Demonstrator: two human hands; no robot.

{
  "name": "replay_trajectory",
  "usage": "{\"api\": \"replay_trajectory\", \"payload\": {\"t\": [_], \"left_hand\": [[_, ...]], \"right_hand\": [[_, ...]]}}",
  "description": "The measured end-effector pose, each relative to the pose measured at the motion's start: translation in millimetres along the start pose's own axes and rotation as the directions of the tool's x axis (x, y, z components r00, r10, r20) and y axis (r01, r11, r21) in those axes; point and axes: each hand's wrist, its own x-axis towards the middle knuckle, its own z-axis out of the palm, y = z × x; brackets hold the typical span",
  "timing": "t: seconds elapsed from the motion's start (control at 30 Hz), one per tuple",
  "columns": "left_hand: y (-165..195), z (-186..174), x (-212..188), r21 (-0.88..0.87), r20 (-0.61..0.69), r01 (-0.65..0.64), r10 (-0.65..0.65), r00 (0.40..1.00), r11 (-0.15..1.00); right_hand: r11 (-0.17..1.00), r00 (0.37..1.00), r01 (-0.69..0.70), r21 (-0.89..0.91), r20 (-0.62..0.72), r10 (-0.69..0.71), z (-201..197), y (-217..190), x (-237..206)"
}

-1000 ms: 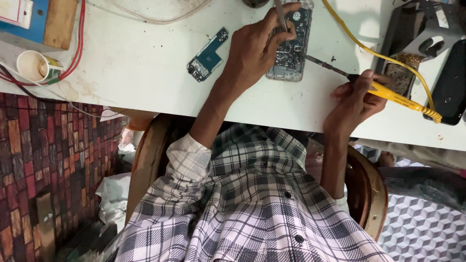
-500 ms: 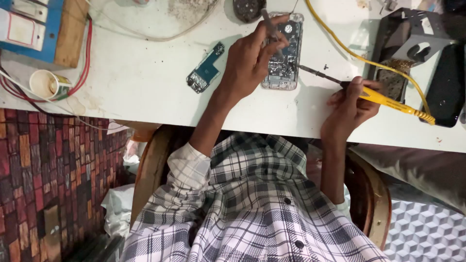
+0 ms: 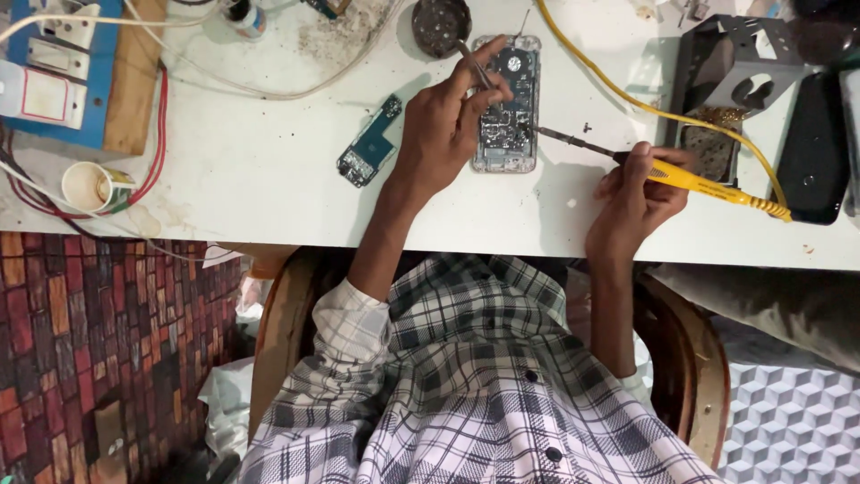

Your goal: The person solders components on a disassembled smartphone motherboard resting on the workbench, holding the board steady with one hand while applying a soldering iron to the board with the other, occasionally repositioning the board and using a small tool on its components.

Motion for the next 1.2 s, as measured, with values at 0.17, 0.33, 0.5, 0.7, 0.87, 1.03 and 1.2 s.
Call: {"api": "replay_trajectory", "payload": {"t": [0.17,0.33,0.5,0.7,0.87,1.03,1.2], "left_hand": [[1.3,1.4,0.0,0.076,-0.003,0.039,-0.038,0.999,0.996],[4.9,2.5,0.4,0.124,0.021,0.098,-0.101,0.995,0.987],[5.3,4.2,-2.8,0.087,-0.05,-0.012,0.016,0.999,0.996],[0.8,7.6,-1.8,0.074,-0.019,0.048,-0.047,0.999,0.996],[0.5,9.0,-3.4,0.062,-0.02,0.058,-0.057,0.998,0.996],[-2.4,11.8,-5.8,0.088,-0.06,0.023,-0.018,0.998,0.996],[-7.4,13.9,-6.3,0.059,-0.068,0.028,-0.024,0.997,0.998]], "right_hand": [[0.999,0.999,-0.021,0.029,-0.037,0.022,-4.4,3.3,-0.4],[0.989,0.993,-0.034,0.147,-0.104,0.05,-8.0,7.1,0.5],[0.991,0.994,-0.004,0.137,-0.104,0.019,-11.7,8.6,-1.6],[0.991,0.995,0.009,0.132,-0.102,0.004,-11.7,6.4,-0.8],[0.996,0.997,-0.013,0.086,-0.079,0.02,-6.6,3.0,-2.0],[0.986,0.99,-0.063,0.153,-0.112,0.081,-6.4,-1.7,0.9],[0.987,0.988,-0.052,0.153,-0.138,0.074,4.6,4.2,2.0]]}}
